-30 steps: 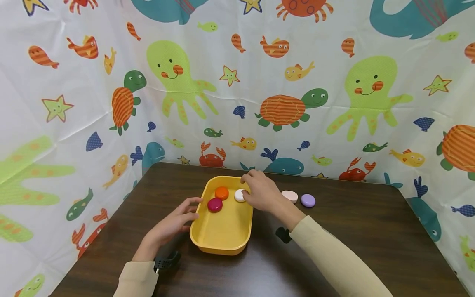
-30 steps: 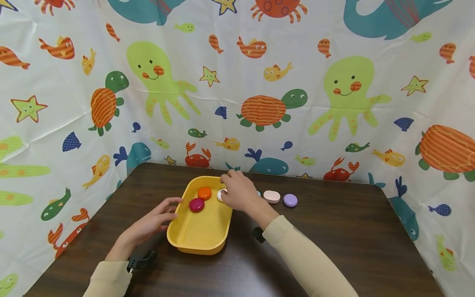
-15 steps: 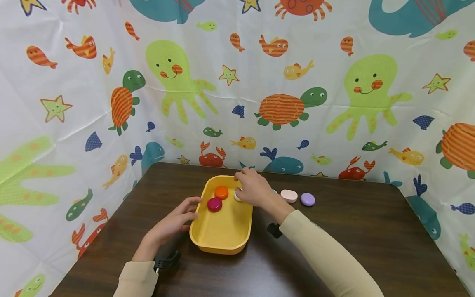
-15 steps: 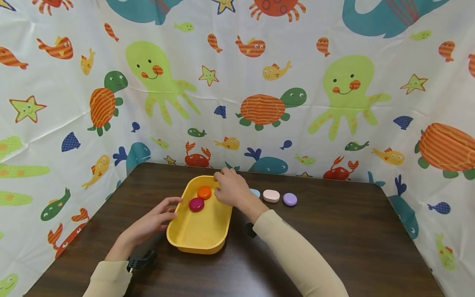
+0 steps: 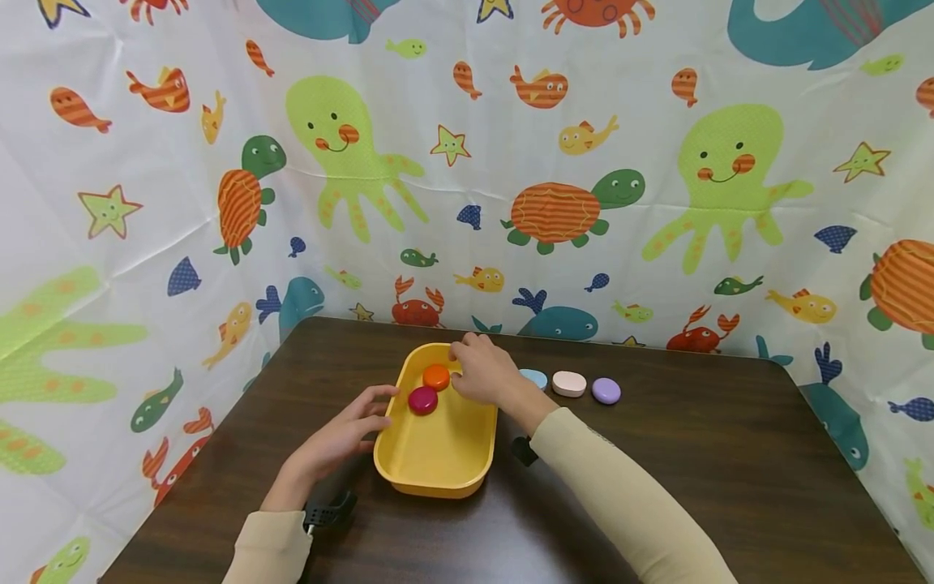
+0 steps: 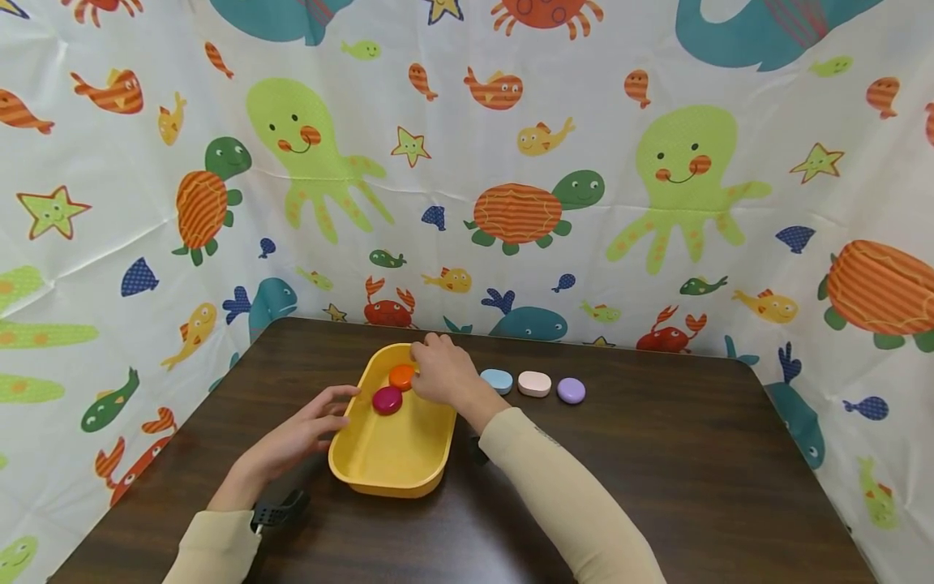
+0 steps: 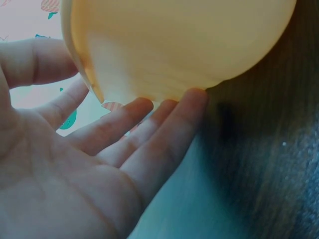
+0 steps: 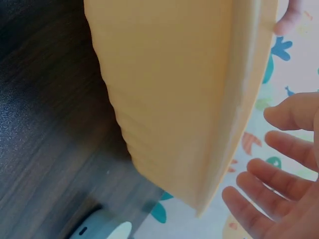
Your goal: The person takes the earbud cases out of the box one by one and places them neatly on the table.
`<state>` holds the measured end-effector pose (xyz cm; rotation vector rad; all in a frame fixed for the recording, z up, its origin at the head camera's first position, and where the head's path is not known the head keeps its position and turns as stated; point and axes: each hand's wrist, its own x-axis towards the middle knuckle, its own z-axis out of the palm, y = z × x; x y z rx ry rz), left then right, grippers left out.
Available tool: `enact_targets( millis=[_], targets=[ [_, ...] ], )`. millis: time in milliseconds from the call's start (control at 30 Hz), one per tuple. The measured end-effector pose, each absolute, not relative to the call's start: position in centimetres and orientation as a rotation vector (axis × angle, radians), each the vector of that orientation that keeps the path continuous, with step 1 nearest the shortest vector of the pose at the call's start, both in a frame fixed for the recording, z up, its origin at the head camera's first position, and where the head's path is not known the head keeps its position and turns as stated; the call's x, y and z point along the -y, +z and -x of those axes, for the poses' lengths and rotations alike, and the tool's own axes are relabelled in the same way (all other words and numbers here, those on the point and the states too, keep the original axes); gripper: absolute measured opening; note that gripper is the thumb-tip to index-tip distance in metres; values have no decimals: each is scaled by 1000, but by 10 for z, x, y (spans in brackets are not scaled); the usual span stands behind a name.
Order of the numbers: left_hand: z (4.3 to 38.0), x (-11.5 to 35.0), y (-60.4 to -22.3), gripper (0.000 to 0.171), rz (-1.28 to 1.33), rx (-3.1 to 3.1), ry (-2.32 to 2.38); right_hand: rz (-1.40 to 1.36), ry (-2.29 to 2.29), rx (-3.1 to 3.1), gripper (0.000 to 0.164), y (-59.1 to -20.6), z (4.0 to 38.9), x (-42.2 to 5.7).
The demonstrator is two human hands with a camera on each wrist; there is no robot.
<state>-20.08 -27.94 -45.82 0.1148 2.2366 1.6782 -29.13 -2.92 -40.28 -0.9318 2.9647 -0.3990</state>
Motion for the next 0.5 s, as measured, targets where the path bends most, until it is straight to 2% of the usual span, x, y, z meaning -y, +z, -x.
enact_targets(
  millis=[500],
  targets=[
    [201, 278, -458, 52, -112, -2243, 1685, 909, -312, -2954, 35, -422, 297, 36]
  ],
)
